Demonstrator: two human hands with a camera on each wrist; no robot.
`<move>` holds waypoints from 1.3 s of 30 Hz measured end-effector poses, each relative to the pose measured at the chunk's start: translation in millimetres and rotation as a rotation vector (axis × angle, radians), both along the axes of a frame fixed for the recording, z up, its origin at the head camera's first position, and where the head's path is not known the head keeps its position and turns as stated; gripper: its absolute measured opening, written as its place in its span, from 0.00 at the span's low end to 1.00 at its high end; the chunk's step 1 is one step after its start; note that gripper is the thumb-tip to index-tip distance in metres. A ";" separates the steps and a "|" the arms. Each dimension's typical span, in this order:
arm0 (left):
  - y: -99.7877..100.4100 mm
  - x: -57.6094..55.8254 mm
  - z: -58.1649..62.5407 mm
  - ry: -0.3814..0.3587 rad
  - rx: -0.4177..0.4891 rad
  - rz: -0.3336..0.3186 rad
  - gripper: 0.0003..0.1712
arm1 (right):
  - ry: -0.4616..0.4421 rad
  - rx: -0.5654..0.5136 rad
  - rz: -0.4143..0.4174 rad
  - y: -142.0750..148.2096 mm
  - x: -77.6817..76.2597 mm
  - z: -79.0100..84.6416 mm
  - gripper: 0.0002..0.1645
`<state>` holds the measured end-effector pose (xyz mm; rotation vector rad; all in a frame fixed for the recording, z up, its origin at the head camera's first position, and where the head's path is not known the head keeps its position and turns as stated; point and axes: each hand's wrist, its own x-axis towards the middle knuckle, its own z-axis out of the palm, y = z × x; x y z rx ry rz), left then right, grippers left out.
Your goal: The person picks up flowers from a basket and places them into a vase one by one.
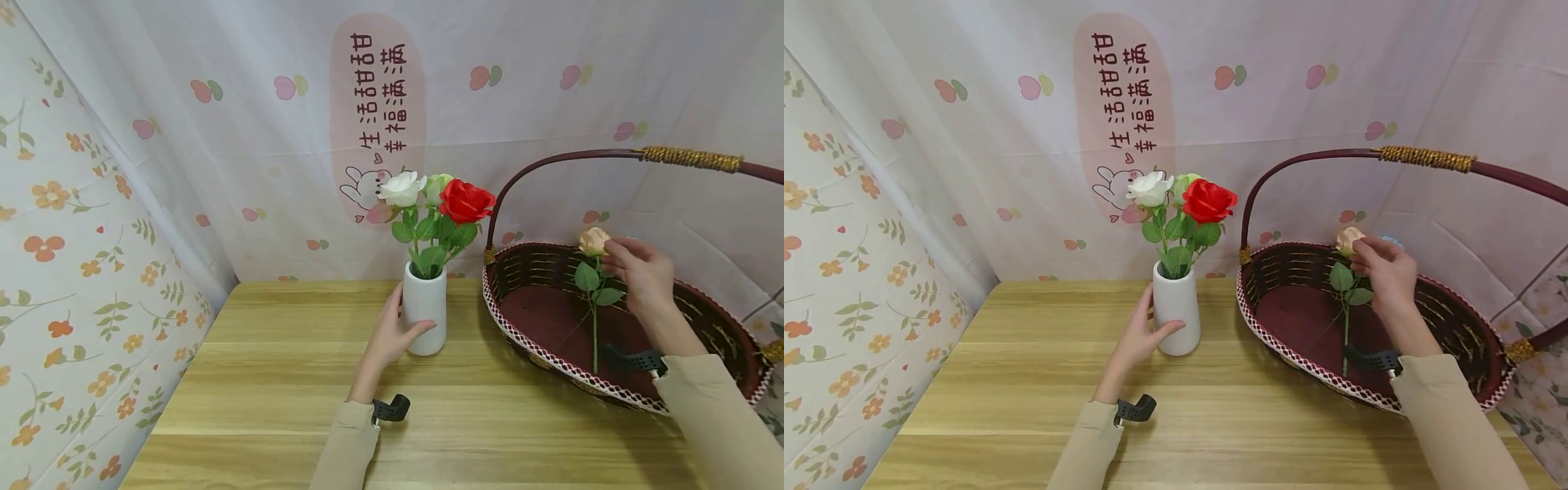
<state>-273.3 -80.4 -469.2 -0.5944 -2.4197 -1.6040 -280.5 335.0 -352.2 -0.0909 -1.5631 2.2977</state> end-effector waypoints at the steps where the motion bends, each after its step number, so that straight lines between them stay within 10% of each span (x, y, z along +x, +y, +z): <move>1: -0.1 0.0 -0.2 0.003 0.002 -0.001 0.54 | 0.000 -0.013 0.003 2.4 -0.5 -0.9 0.06; 29: -0.3 0.7 -0.8 -0.016 0.000 0.005 0.55 | -0.421 0.277 -0.224 39.3 -10.8 -32.3 0.21; 39: 0.6 1.2 0.5 -0.018 -0.008 0.006 0.54 | -0.547 0.428 -0.176 47.0 -16.7 -43.6 0.25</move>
